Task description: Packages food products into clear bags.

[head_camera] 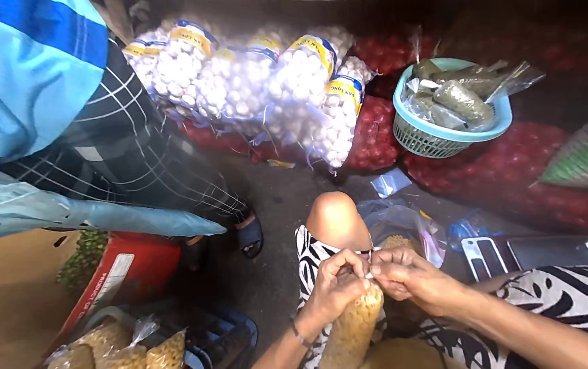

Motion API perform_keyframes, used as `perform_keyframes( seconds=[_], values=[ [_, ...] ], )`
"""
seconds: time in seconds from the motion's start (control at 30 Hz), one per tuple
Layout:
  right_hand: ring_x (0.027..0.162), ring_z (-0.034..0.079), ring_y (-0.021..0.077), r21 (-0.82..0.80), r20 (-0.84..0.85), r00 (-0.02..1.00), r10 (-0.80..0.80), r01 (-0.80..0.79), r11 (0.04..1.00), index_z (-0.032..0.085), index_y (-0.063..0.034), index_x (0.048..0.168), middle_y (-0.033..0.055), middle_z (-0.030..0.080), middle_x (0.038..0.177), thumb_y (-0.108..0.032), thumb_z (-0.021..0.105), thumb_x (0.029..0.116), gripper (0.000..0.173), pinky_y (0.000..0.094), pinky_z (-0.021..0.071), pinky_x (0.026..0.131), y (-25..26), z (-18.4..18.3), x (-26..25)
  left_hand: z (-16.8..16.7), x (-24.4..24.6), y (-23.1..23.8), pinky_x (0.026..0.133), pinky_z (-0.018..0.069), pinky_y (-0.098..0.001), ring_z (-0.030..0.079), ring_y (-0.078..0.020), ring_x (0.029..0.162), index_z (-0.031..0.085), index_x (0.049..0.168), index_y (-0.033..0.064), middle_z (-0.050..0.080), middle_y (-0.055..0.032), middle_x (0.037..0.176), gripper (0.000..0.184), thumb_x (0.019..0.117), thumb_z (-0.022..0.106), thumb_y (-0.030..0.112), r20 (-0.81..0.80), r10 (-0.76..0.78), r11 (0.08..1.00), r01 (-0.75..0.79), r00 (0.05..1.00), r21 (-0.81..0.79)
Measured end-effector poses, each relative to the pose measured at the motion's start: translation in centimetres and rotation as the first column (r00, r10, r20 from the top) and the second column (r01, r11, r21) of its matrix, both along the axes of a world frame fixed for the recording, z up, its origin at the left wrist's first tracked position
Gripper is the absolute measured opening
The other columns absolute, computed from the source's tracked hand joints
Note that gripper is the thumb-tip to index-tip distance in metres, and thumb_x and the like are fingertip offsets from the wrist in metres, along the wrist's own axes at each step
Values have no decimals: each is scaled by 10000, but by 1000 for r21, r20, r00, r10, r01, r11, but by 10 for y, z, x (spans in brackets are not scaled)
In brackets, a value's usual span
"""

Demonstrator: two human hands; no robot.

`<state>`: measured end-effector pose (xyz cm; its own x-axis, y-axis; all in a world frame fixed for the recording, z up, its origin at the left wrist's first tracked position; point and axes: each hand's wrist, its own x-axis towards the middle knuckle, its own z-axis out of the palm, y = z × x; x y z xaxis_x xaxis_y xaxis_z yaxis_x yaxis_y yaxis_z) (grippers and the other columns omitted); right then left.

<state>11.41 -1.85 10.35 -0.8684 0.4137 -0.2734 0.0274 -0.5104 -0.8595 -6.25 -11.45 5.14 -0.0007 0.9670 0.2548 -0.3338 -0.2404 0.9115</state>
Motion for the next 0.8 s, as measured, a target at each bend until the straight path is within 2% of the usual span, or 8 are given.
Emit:
perform_keyframes(
  seconds=[0.07, 0.13, 0.27, 0.43, 0.57, 0.67, 0.73, 0.8],
  values=[
    [536, 435, -72, 353, 75, 996, 46, -70, 933, 639, -159, 770, -127, 517, 629, -194, 552, 994, 242, 117, 347, 499, 8, 6, 3, 3, 0, 0, 795, 543, -210, 645, -28, 875, 625, 943, 117, 663, 49, 896, 69, 899, 657, 75, 32, -16, 998, 18, 999, -55],
    [581, 463, -62, 640, 133, 988, 75, -144, 754, 640, -100, 769, -87, 526, 645, -223, 552, 1001, 277, 138, 365, 535, 12, 13, 4, 7, 0, 0, 766, 543, -205, 640, -19, 841, 635, 964, 114, 667, 60, 893, 100, 879, 634, 61, 74, -57, 992, 65, 996, -108],
    [529, 437, -16, 831, 173, 981, 91, -195, 520, 624, -93, 752, -40, 483, 587, -226, 550, 991, 284, 174, 332, 484, 10, 29, 2, 11, -2, 3, 730, 546, -208, 650, -13, 792, 672, 954, 135, 679, 74, 854, 166, 846, 597, 33, 174, -146, 975, 171, 974, -140],
    [571, 452, -51, 739, 61, 992, 113, -121, 663, 648, -66, 790, -48, 529, 636, -213, 561, 1005, 275, 136, 347, 519, 5, 23, 2, 23, -6, 4, 678, 522, -192, 631, 6, 731, 667, 864, 148, 654, 91, 772, 180, 805, 564, 13, 177, -193, 965, 220, 965, -146],
    [644, 503, -80, 571, -61, 993, 106, -52, 819, 656, -71, 816, -78, 588, 716, -174, 552, 1013, 245, 99, 400, 584, -1, 11, 2, 28, -9, 2, 699, 482, -157, 582, 36, 754, 612, 849, 137, 609, 109, 780, 78, 873, 581, 69, 48, -202, 977, 205, 978, -65],
    [588, 441, -91, 433, -60, 995, 81, -47, 900, 650, -132, 798, -130, 541, 683, -143, 537, 1001, 233, 95, 343, 533, -3, 6, 1, 19, -9, 0, 714, 489, -157, 589, 31, 779, 618, 869, 145, 613, 108, 809, 65, 889, 594, 87, 77, -185, 979, 190, 980, -70],
    [575, 434, -91, 408, -63, 997, 52, -22, 913, 635, -153, 773, -143, 523, 663, -134, 530, 994, 245, 97, 340, 526, 0, 9, 3, 12, -6, -3, 803, 536, -204, 643, -17, 905, 641, 1010, 141, 674, 73, 977, 97, 918, 658, 166, 159, -183, 978, 195, 970, -68],
    [583, 455, -94, 424, -134, 991, 31, 29, 905, 621, -157, 771, -143, 520, 655, -171, 546, 1008, 249, 89, 368, 536, 4, 15, 10, 3, -4, -9, 989, 523, -279, 619, -80, 1153, 543, 1319, 137, 623, 24, 1297, 485, 931, 707, 378, 157, -273, 957, 284, 949, -54]
  ],
)
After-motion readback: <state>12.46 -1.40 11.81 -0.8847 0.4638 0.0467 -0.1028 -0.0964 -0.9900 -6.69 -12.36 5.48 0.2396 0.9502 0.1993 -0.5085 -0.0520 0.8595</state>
